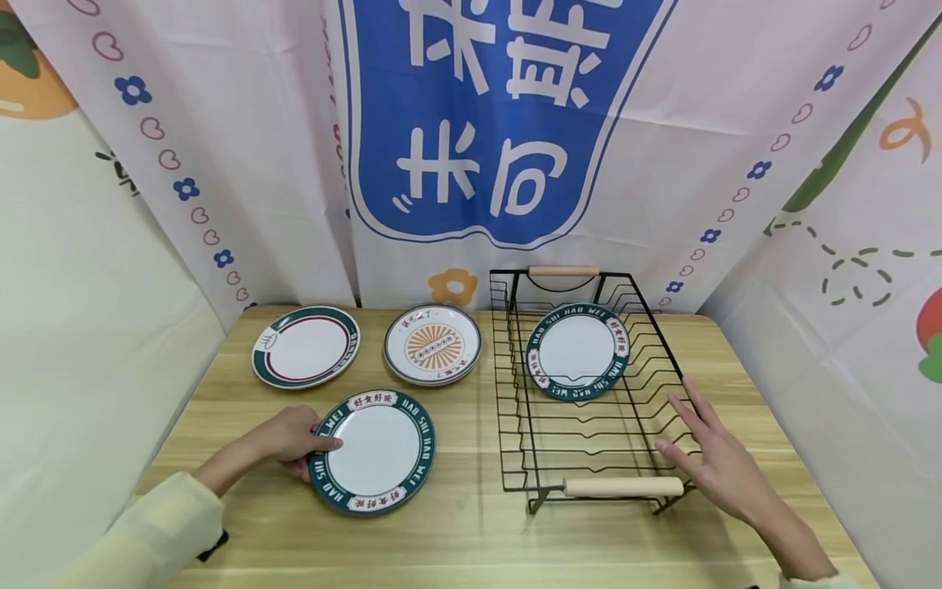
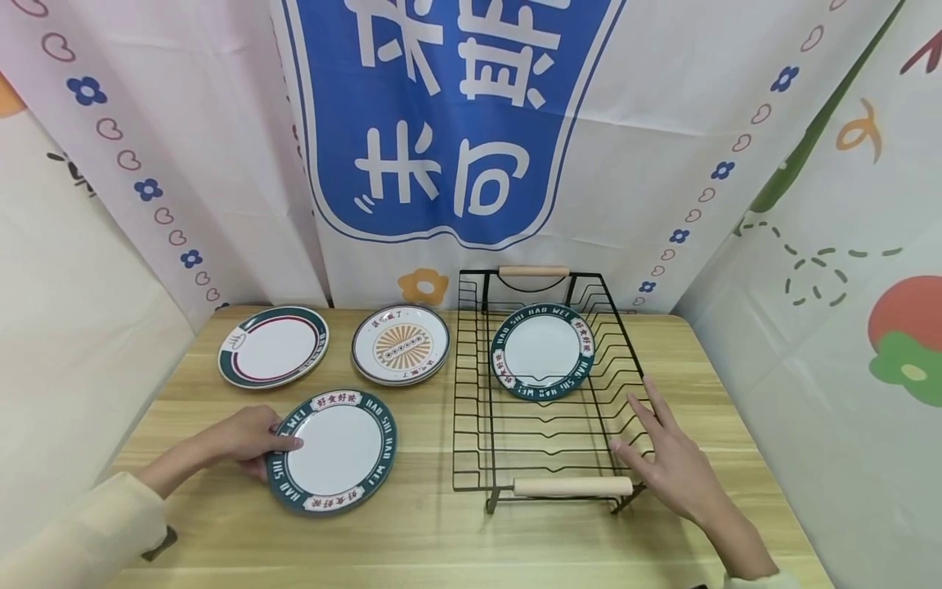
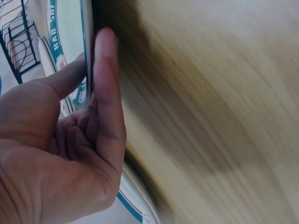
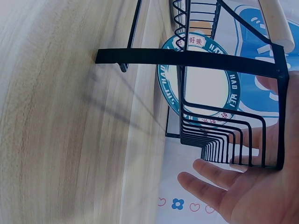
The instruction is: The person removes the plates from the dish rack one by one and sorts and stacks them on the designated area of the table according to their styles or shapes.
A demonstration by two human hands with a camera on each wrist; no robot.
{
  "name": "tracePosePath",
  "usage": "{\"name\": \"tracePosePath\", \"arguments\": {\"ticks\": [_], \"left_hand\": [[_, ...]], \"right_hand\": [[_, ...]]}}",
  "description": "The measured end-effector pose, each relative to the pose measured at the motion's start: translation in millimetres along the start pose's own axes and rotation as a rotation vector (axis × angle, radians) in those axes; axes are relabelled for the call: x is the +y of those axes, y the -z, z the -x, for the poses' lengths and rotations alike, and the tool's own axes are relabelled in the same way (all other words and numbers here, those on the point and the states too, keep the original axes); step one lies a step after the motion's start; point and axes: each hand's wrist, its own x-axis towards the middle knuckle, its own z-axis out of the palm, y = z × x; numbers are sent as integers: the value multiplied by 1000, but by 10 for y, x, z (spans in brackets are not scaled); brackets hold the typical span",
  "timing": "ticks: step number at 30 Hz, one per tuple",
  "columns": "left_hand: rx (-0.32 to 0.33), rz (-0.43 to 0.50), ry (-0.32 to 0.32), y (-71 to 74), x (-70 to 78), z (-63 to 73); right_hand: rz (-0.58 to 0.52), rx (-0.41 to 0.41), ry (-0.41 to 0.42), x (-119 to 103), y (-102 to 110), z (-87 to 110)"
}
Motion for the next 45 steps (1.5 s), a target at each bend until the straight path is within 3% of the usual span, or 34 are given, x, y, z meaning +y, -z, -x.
{"name": "tracePosePath", "arguments": {"ticks": [11,18,22,28,33,38,45], "left_hand": [[19,-147,53,-27,63,35],[105,-332,31,70,110,57],[171,-386,2,186,205,69],[288,-404,-114,343,546,85],[344,-387,-188,398,909,66],[389,-390,-236,414,1242,-17],[463,-381,-383,442,1698,-192]], "right_hand": [[7,-1,2,14,-24,5],[14,11,11,6,-11,0],[15,13,13,19,-20,-4],[17,10,10,21,-11,-12],[17,5,1,24,-10,4],[19,14,13,25,-21,11],[16,30,27,11,-20,-1]]}}
